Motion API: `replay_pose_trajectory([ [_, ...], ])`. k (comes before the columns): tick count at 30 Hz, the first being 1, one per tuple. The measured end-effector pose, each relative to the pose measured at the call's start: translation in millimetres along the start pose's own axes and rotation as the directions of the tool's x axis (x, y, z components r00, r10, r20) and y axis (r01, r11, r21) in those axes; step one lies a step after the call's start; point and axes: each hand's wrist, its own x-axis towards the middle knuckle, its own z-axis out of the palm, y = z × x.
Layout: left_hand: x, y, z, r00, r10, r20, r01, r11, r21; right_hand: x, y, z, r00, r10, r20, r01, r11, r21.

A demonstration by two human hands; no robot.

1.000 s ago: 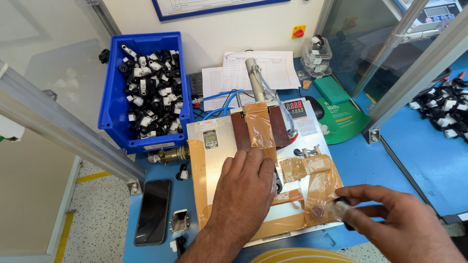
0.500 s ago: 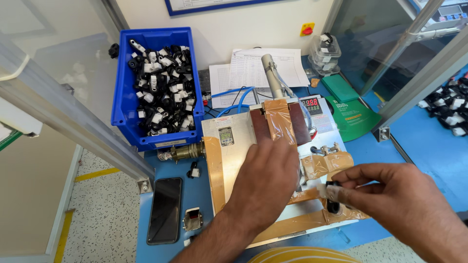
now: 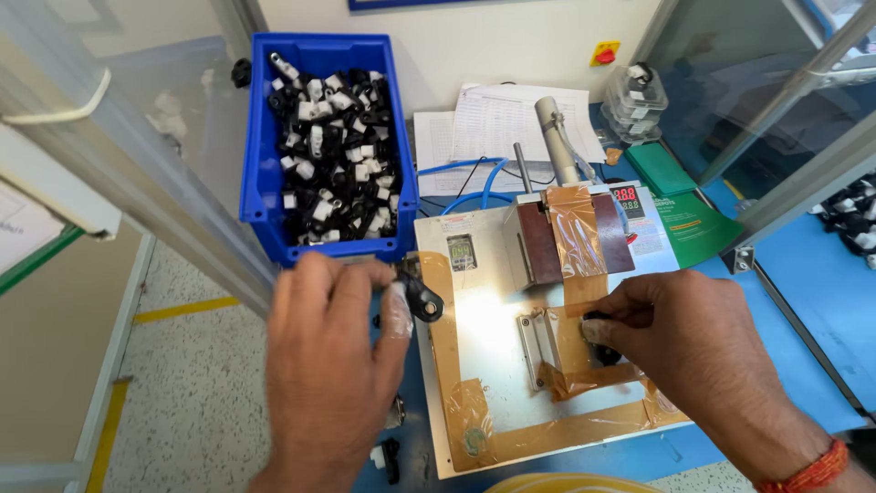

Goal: The person places small black components one at a time into a taped jig on a benchtop pneumatic press, operates the press on each part, and moves finished parts aside onto the workbench, repeating the cycle continuously.

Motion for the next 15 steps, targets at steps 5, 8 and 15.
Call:
replay_pose_trajectory([
  [5, 81.7, -37.1, 37.0, 0.955, 0.172, -0.243, -0.125, 0.972, 0.2, -6.4, 1.9, 4.3, 0.999, -0.027, -0.046, 0.031, 0.995, 0.09],
  [8, 172.3, -72.4, 44.1, 0.827, 0.153, -0.541, -0.095, 0.986, 0.134, -13.0, 17.2, 6.6, 0.997, -0.029, -0.072, 0.039, 0.988, 0.15],
  [15, 106.2, -48.8, 44.4, 0.873, -0.487, 0.02, 0.45, 0.788, -0.421, -0.4, 154.9, 43.8, 0.948, 0.237, -0.214, -0.184, 0.953, 0.24],
])
